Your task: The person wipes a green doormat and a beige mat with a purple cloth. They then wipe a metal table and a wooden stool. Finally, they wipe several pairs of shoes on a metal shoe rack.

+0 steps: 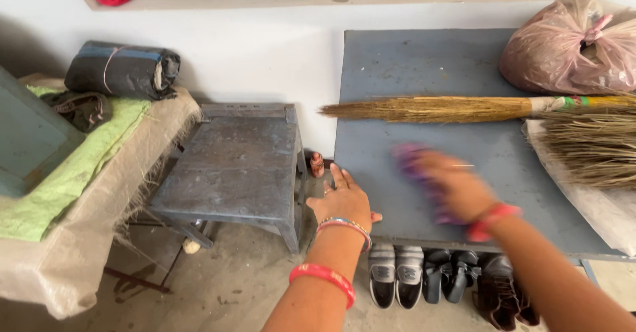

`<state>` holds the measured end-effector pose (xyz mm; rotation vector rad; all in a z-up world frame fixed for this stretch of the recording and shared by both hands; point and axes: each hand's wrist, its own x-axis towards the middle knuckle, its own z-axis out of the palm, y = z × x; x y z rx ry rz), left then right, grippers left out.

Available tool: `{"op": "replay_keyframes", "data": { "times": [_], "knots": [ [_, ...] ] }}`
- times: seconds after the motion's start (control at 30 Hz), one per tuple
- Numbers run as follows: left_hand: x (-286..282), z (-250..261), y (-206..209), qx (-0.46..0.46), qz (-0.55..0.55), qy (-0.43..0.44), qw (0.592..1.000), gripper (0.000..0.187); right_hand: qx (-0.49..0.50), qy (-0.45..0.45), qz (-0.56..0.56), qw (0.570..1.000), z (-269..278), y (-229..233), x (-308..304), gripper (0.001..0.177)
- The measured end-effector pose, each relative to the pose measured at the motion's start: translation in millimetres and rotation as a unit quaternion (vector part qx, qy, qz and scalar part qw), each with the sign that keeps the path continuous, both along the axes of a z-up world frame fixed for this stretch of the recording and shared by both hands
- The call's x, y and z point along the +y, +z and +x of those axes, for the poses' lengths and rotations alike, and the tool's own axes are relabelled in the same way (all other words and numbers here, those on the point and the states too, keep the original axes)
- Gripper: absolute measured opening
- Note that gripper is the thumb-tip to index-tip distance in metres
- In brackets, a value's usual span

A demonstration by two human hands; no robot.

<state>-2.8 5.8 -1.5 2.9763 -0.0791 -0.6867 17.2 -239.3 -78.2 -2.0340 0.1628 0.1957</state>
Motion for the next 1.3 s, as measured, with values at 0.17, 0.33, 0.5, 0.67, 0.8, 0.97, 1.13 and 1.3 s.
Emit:
{"op": "replay_keyframes", "data": {
  "times": [0.17,0.33,0.5,0.67,0.8,0.97,1.13,1.3],
  "knots": [
    [0,-7,-8,-0.015,-0.026,0.029,0.999,0.109,-0.337,-0.116,-0.471,0.807,-33,-31,-70,0.078],
    [1,-23,-16,-0.043,-0.038,0.089,0.994,0.102,-0.363,0.030,-0.388,0.847,-41,-30,45,0.058],
    [11,-51,-15,-0.095,-0.011,0.065,0.993,0.084,-0.359,0.256,-0.250,0.862,-82,-1,91,0.092],
    [25,-80,-12,-0.084,-0.010,0.040,0.996,0.074,-0.208,0.117,-0.349,0.906,-113,7,-10,0.124],
    [31,-79,-23,-0.081,0.010,0.002,0.997,0.078,-0.258,-0.110,-0.458,0.843,-133,-27,-58,0.070],
    [36,-77,-44,-0.144,-0.030,0.009,0.989,0.071,-0.326,-0.114,-0.457,0.819,-121,-37,21,0.073],
    [57,-75,-42,-0.111,-0.067,-0.028,0.991,0.064,-0.377,0.106,-0.309,0.867,-93,-26,135,0.069],
    [112,-68,-51,-0.076,-0.267,-0.029,0.960,0.074,-0.269,0.074,-0.299,0.913,-58,-11,71,0.094]
  ]
}}
